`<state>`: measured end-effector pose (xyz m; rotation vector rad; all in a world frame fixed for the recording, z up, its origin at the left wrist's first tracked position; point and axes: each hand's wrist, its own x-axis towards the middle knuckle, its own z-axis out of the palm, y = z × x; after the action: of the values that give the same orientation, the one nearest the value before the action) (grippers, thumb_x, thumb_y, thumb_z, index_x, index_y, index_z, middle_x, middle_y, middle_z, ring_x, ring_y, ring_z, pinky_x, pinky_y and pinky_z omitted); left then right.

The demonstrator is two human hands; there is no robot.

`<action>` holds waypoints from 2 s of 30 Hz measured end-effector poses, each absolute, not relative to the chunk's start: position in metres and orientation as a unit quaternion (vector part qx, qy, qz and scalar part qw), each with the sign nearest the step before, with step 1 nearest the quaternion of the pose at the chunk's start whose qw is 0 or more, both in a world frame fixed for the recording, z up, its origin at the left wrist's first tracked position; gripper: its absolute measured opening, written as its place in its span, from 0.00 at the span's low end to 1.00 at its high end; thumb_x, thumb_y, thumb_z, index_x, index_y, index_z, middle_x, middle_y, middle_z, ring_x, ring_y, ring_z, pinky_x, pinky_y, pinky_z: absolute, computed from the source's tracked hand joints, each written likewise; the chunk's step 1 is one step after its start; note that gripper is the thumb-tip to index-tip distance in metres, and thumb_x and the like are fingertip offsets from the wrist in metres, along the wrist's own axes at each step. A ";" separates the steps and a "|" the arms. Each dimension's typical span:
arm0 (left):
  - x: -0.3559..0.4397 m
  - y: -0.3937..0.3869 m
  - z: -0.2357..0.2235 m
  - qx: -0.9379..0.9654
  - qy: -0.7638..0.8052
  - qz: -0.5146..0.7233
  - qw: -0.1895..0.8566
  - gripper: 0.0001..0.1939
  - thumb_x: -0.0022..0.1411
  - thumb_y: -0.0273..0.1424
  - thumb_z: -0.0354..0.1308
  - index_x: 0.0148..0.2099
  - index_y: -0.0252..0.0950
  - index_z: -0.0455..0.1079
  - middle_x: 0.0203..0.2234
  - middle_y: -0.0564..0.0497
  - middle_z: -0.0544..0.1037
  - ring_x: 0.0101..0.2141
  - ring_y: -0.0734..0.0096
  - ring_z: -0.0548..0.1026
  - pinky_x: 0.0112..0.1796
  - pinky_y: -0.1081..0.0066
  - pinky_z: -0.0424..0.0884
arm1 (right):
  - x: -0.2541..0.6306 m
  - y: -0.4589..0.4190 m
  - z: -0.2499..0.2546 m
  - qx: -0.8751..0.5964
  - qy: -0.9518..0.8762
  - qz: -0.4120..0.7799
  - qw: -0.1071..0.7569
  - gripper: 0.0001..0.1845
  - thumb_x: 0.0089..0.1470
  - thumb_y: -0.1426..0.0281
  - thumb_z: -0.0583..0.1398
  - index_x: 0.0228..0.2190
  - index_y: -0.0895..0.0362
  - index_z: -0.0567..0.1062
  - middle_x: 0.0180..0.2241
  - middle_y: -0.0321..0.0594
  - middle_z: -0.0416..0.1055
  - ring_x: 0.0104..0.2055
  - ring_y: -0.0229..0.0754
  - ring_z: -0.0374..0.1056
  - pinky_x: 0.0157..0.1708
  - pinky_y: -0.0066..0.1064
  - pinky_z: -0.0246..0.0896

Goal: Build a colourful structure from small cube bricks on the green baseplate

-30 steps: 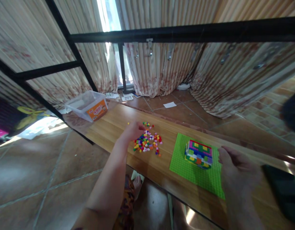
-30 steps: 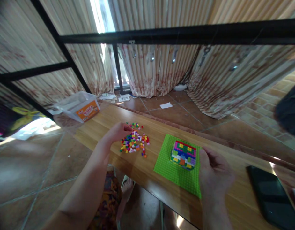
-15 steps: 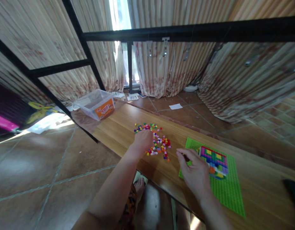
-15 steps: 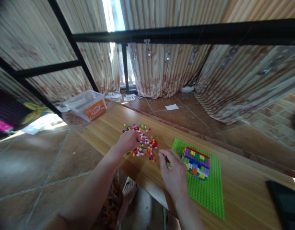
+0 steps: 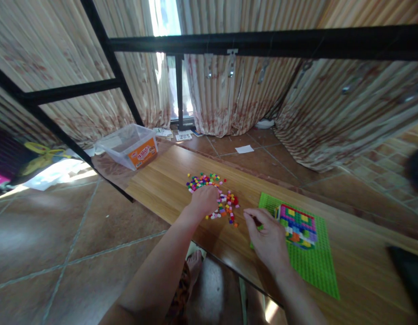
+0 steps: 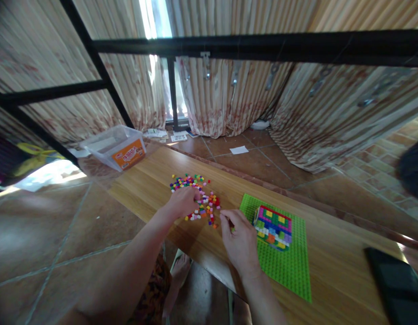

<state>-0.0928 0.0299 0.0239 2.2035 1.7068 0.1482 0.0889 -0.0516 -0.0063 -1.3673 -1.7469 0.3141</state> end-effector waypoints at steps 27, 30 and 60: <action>-0.081 0.035 0.028 0.714 0.330 0.270 0.555 0.08 0.52 0.26 0.61 0.37 0.30 0.71 0.31 0.47 0.79 0.32 0.72 0.76 0.37 0.72 0.71 | 0.086 -0.032 -0.026 -0.634 -0.557 0.287 0.453 0.12 0.50 0.62 0.60 0.29 0.56 0.80 0.28 0.40 0.77 0.31 0.42 0.71 0.35 0.35 0.64; -0.078 0.034 0.025 0.726 0.323 0.266 0.546 0.08 0.53 0.27 0.61 0.36 0.30 0.73 0.31 0.47 0.79 0.33 0.71 0.76 0.37 0.72 0.71 | 0.082 -0.031 -0.027 -0.642 -0.622 0.204 0.399 0.10 0.53 0.67 0.58 0.31 0.54 0.79 0.32 0.41 0.78 0.34 0.43 0.72 0.38 0.35 0.64; 0.003 0.005 0.029 0.585 0.205 0.223 0.752 0.21 0.55 0.24 0.62 0.52 0.31 0.66 0.31 0.50 0.78 0.29 0.78 0.73 0.36 0.74 0.69 | 0.167 -0.086 0.017 -0.552 -0.644 0.229 0.477 0.10 0.55 0.62 0.61 0.37 0.51 0.78 0.40 0.40 0.72 0.41 0.41 0.69 0.39 0.34 0.67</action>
<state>0.0027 0.0053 0.0289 1.2777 0.4485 0.4877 0.1674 -0.0856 0.0167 -1.3492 -1.5723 0.5605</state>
